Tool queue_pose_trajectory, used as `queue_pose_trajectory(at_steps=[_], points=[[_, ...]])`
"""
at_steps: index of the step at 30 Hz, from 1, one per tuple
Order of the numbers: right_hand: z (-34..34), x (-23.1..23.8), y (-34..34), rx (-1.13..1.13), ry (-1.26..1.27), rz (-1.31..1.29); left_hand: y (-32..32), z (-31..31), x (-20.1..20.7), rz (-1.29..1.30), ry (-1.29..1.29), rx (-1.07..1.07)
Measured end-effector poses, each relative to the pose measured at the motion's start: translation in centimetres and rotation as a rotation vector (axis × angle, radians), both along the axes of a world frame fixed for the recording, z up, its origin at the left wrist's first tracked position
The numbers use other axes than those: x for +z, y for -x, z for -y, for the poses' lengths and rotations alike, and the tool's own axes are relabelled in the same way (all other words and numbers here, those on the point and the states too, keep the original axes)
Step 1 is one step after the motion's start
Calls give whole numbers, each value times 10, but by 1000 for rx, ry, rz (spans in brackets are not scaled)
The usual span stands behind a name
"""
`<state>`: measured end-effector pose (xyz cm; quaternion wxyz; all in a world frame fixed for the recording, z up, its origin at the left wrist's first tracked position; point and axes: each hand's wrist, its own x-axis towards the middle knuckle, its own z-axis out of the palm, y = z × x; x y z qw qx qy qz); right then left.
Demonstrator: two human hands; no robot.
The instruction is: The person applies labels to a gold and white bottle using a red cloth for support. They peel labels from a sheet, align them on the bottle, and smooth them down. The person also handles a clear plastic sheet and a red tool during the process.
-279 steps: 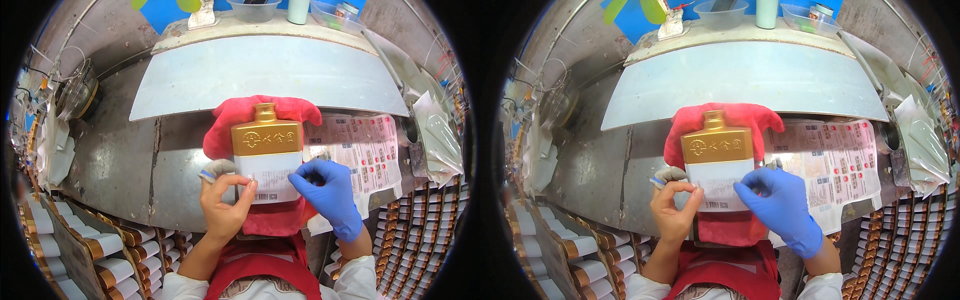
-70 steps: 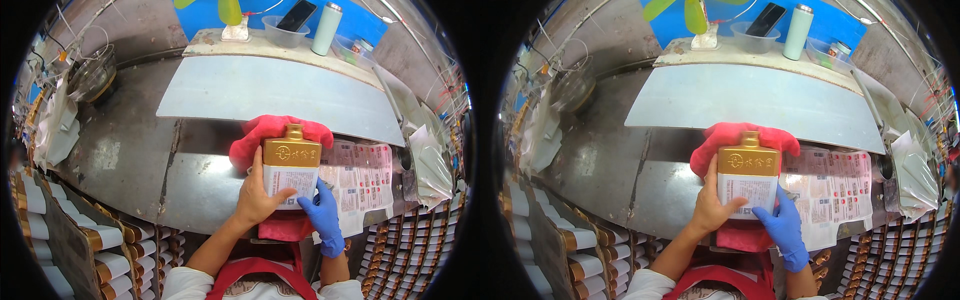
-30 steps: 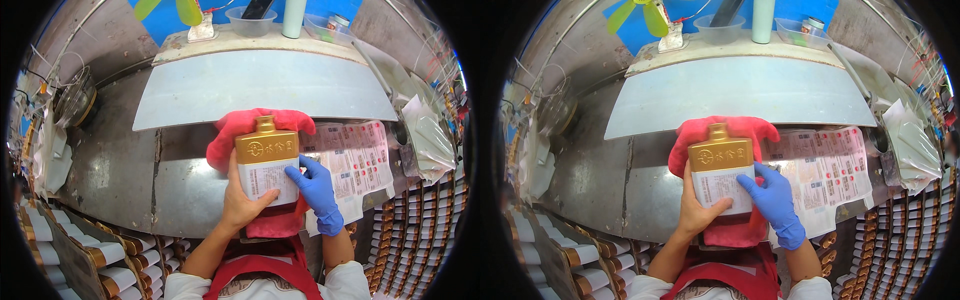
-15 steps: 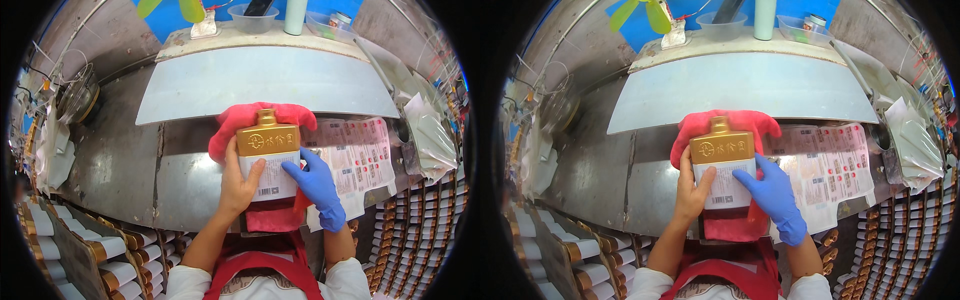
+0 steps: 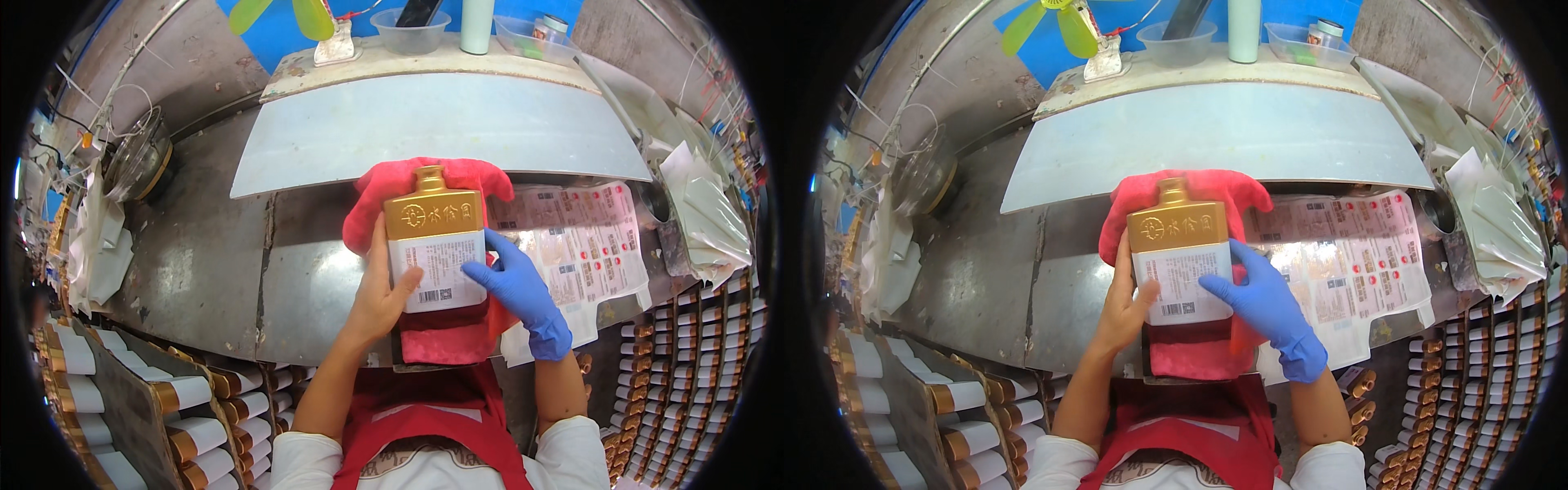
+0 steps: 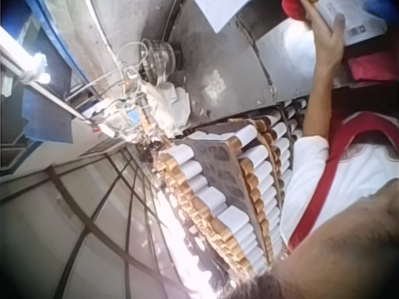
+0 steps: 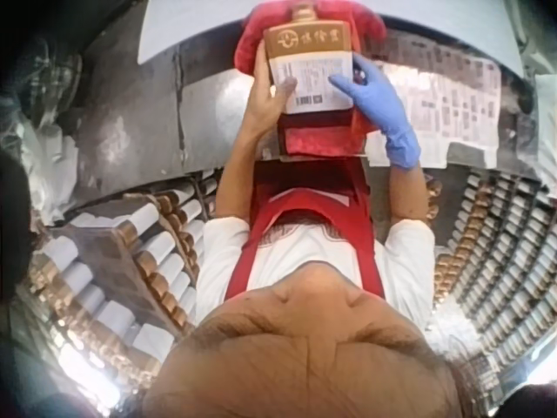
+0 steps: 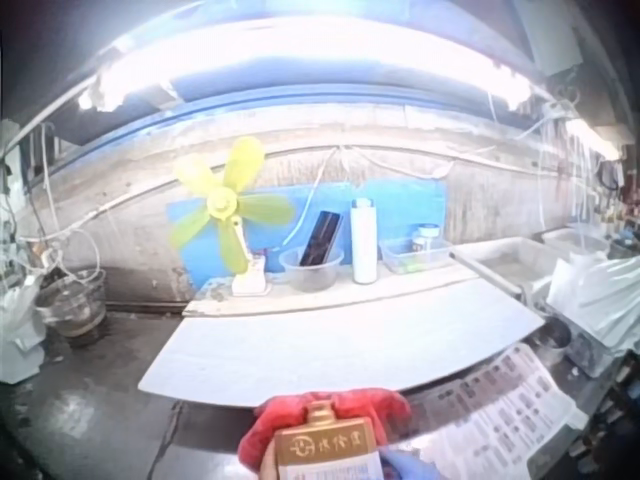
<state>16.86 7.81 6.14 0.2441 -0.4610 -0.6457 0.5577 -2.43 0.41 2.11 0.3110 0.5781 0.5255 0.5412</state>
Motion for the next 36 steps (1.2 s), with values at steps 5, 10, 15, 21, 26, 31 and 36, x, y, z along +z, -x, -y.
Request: queue_pose_trajectory(at_steps=[5,10,15,21,26,31,36], points=[[11,-10,-10,87,4,64,-1,7,3,78,61,-20],[11,-6,-5,71,12,53,-5,10,8,110,71,-71],[13,-4,-3,55,49,-17,-6,10,7,111,120,-80],[10,2,-3,70,51,42,-3,7,6,78,43,-42],[5,-8,-1,-5,57,141,-4,-4,4,136,102,47],[5,0,-4,53,67,-5,0,-4,7,187,72,22],[5,9,8,4,-45,128,1,-4,12,120,68,-22]])
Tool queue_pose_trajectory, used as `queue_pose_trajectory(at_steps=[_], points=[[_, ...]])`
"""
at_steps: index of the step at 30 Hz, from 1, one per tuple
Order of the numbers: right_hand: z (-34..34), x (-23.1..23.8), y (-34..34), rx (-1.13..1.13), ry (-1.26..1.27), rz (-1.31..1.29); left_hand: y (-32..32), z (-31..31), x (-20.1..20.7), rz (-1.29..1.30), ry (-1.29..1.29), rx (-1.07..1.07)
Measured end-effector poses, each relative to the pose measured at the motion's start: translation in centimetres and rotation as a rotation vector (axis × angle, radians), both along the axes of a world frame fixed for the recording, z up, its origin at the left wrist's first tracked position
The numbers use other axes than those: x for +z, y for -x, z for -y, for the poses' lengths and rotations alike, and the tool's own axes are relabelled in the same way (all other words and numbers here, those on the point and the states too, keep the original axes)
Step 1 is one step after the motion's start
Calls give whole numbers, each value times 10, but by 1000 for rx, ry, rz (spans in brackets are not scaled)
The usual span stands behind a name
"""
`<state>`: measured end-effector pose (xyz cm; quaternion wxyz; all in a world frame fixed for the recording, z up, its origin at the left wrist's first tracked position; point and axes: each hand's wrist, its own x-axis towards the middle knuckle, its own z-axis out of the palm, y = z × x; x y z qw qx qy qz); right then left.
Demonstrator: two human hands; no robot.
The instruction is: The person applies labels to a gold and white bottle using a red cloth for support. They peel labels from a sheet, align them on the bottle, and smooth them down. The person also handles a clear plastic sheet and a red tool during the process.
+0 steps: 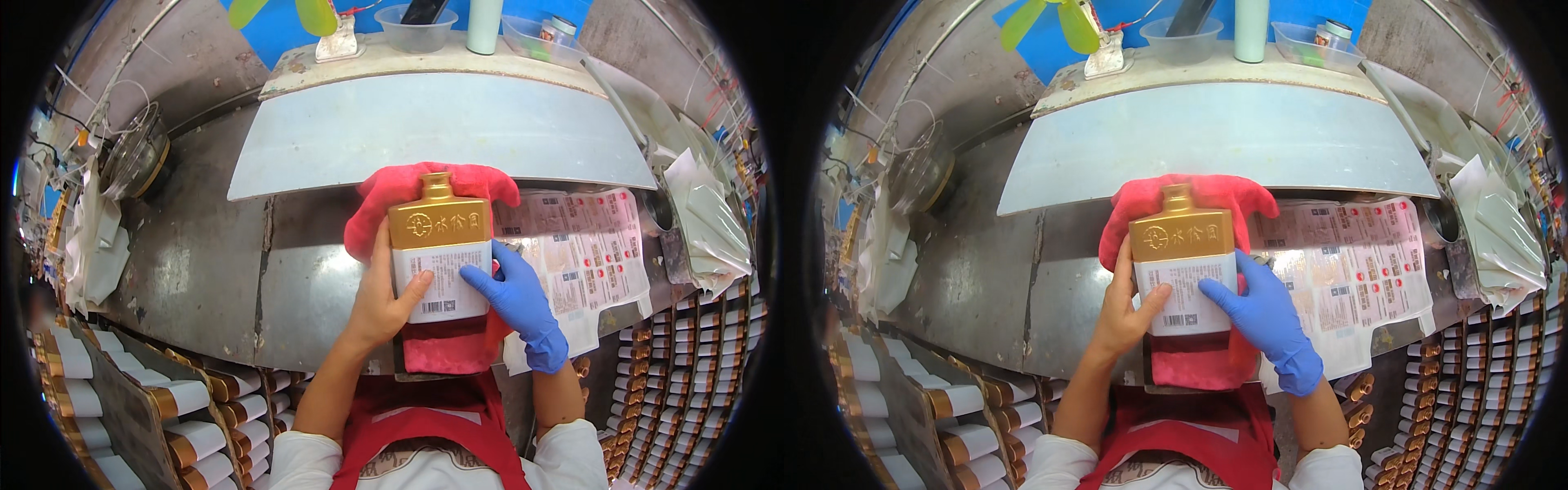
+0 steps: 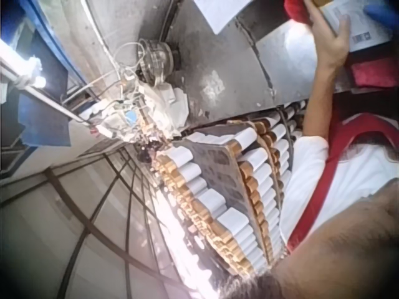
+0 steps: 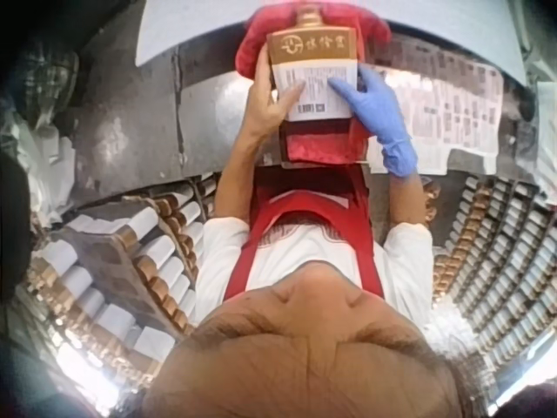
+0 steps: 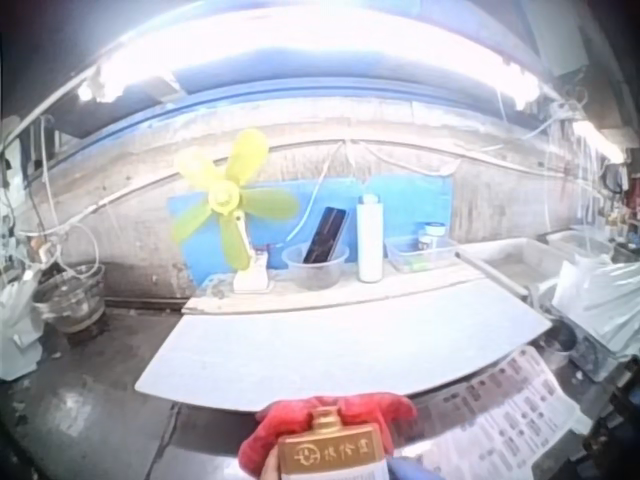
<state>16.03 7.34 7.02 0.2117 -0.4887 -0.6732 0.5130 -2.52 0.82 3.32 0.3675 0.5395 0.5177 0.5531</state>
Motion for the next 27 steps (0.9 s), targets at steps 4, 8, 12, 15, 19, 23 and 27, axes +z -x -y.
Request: queue_pose_trajectory(at_steps=[4,8,12,15,19,23,27], points=[[-6,-11,-2,3,22,-72,3,1,4,31,39,-8],[-5,-11,-2,-12,26,-98,5,0,2,15,28,18],[1,-7,0,-5,-29,-64,3,0,3,-29,57,31],[1,-9,0,-2,-54,-47,-1,-3,8,32,86,62],[-3,-2,-4,70,28,-59,5,-5,0,-85,51,99],[-10,0,-11,-12,142,-67,7,-1,-2,46,26,40],[-14,-13,-20,-81,126,-143,25,3,-10,284,144,-121]])
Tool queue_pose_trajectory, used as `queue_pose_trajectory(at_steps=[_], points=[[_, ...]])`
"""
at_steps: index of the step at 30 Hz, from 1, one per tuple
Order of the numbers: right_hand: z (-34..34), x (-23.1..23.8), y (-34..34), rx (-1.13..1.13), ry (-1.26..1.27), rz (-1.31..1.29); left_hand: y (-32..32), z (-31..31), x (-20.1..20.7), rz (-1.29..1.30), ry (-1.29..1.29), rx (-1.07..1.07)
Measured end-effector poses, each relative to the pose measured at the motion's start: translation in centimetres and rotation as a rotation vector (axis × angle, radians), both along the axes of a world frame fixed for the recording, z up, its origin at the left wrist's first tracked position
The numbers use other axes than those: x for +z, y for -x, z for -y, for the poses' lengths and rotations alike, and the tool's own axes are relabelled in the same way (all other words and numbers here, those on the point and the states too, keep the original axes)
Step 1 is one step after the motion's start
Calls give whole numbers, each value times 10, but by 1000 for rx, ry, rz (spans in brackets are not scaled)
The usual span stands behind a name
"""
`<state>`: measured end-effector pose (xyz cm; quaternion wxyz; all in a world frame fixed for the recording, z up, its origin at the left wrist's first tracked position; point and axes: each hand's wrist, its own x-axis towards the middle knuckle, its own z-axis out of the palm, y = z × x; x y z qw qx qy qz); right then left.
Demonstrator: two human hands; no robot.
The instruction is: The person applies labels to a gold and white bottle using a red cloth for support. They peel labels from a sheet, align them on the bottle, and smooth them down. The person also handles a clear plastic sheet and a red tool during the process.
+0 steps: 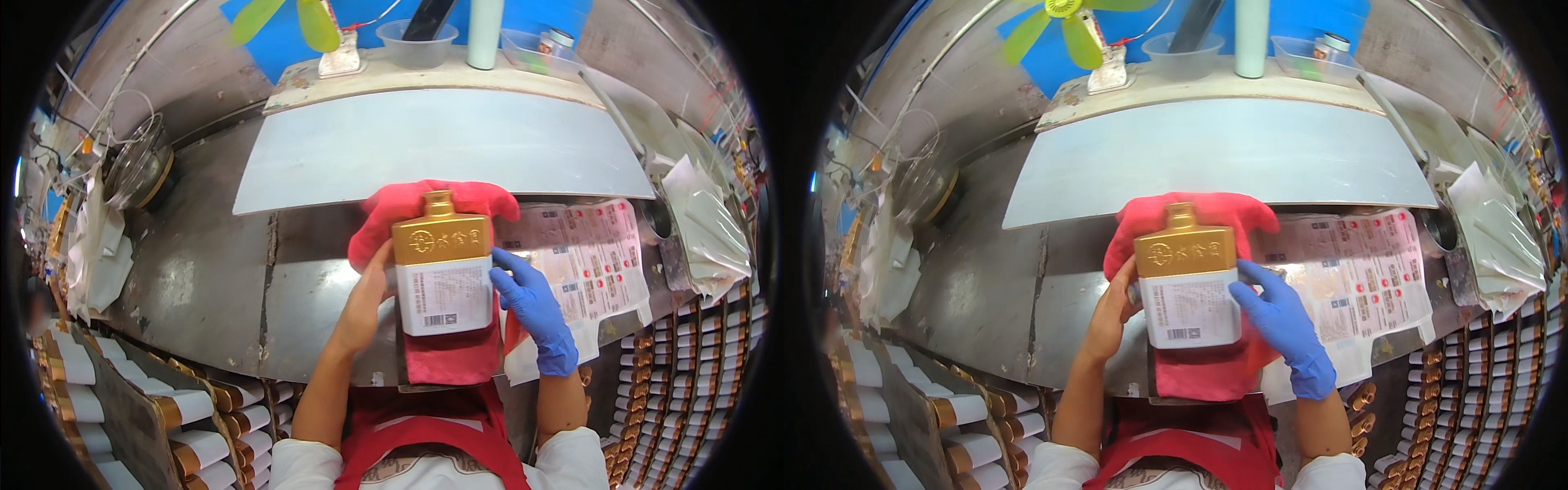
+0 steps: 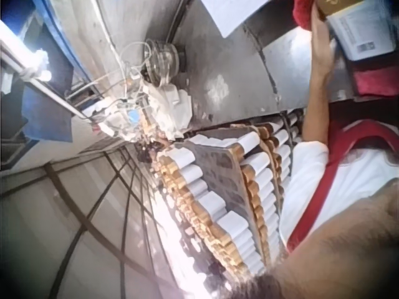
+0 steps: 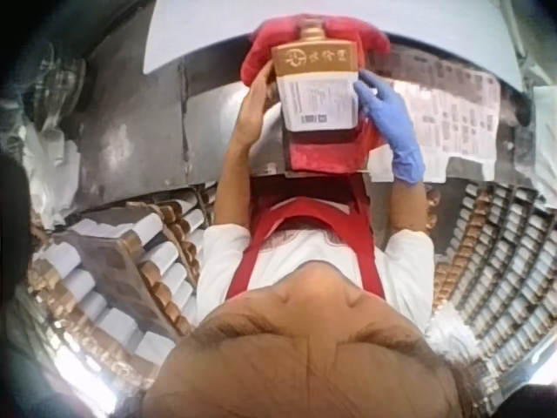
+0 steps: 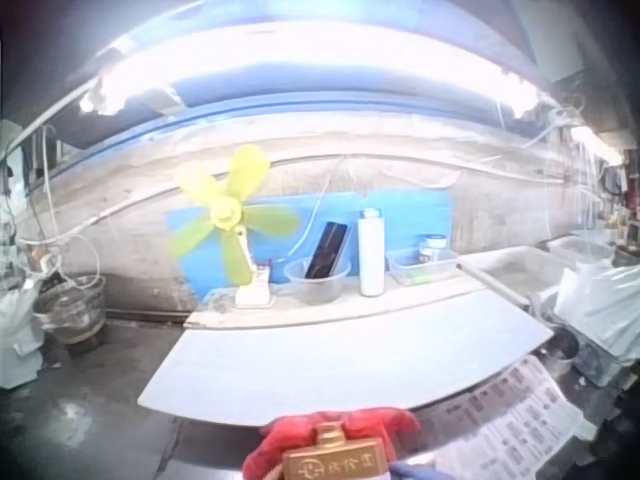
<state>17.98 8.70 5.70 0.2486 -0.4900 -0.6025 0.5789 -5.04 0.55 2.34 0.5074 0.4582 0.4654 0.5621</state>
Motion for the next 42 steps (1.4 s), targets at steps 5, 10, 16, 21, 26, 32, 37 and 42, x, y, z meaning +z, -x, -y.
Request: queue_pose_trajectory(at_steps=[5,10,16,21,26,32,37,42], points=[[9,14,16,6,-52,-53,-11,-3,8,-41,-60,92],[8,11,22,34,-195,137,-27,-8,6,-270,-85,232],[9,16,24,37,-236,191,-20,-10,5,-282,-133,225],[-7,-20,3,-28,-126,30,-29,-10,18,-270,-81,152],[-14,-33,-53,-508,331,-588,-10,-6,5,80,-75,-12],[45,13,11,-343,-622,-11,-11,-5,0,-3,-124,-5],[64,9,69,-131,-852,312,-15,-5,6,-32,-116,7],[40,-1,32,-341,-874,374,-15,-3,-2,-37,-121,39]])
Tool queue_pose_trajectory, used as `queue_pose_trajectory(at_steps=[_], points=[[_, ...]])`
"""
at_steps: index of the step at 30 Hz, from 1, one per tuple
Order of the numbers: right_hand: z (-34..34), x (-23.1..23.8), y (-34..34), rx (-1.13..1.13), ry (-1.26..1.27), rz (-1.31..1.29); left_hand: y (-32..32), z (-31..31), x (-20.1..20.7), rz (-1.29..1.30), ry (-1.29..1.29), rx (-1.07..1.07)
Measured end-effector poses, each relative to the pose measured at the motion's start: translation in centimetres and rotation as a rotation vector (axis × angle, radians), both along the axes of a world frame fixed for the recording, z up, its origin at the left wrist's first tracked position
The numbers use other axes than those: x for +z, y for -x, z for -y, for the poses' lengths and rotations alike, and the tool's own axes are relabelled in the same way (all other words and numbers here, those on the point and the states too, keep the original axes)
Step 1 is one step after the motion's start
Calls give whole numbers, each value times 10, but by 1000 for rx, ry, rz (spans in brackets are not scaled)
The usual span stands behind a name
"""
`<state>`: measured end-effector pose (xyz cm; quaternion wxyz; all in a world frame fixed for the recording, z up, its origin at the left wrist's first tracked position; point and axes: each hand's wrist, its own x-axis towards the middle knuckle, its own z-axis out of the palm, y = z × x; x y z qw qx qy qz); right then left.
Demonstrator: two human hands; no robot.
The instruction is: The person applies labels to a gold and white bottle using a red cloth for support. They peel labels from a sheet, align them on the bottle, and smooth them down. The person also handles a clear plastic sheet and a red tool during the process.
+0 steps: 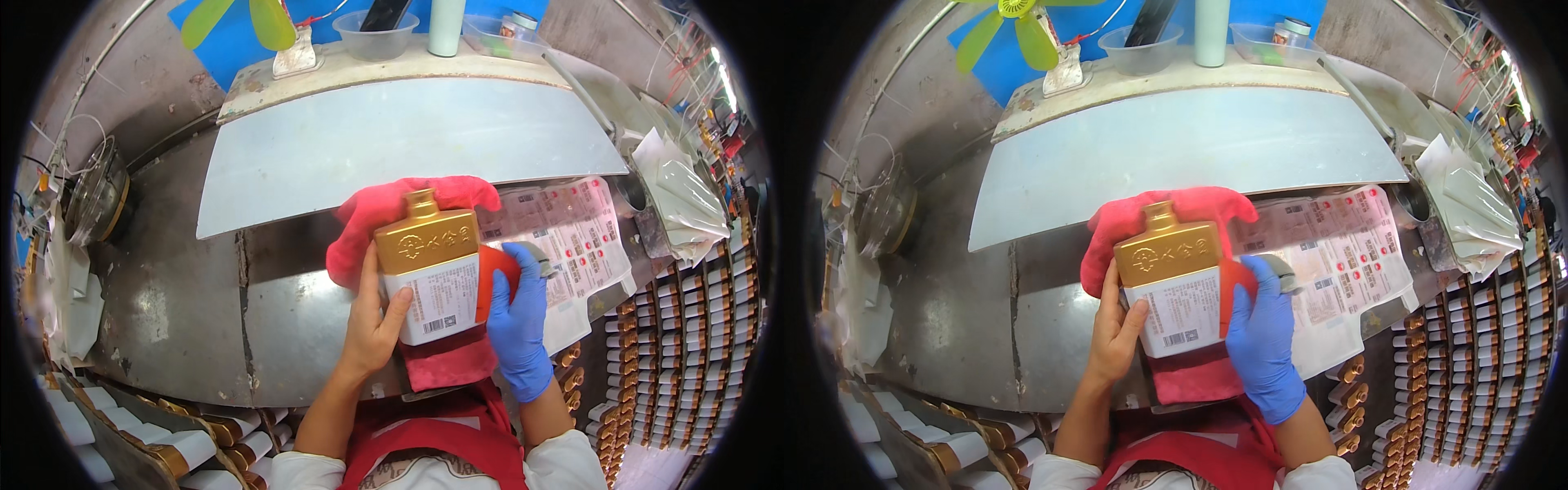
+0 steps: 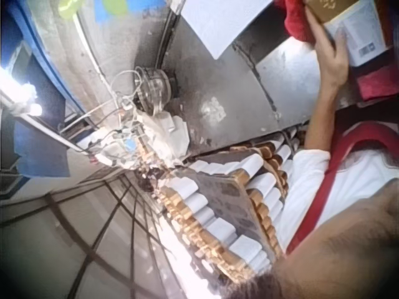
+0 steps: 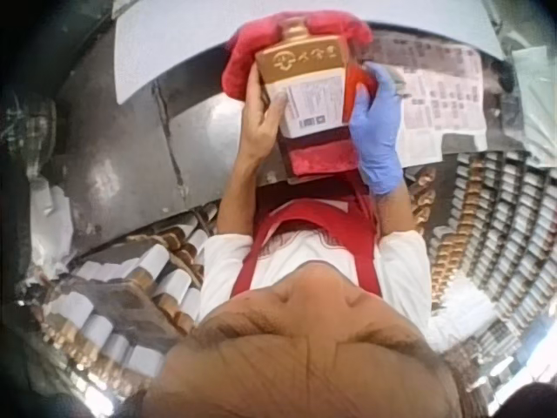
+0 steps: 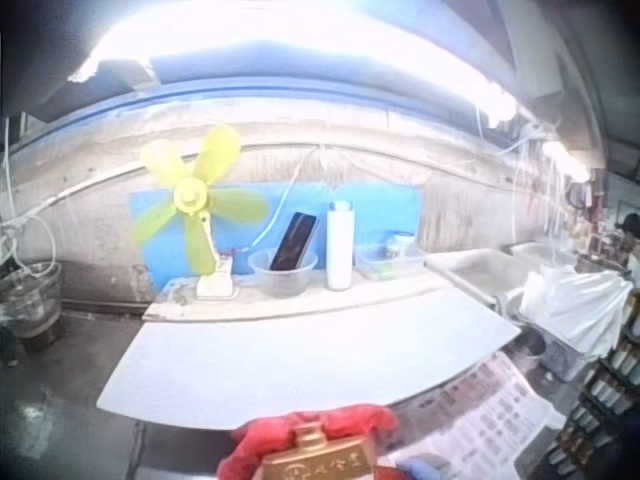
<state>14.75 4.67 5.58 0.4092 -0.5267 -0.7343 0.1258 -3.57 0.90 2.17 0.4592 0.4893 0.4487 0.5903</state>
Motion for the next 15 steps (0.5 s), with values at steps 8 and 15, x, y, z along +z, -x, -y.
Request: queue_pose_trajectory(at_steps=[8,15], points=[[-37,35,3,352,-179,-281,5,4,1,1,25,-47],[4,18,-57,884,0,220,7,6,-3,64,69,-94]])
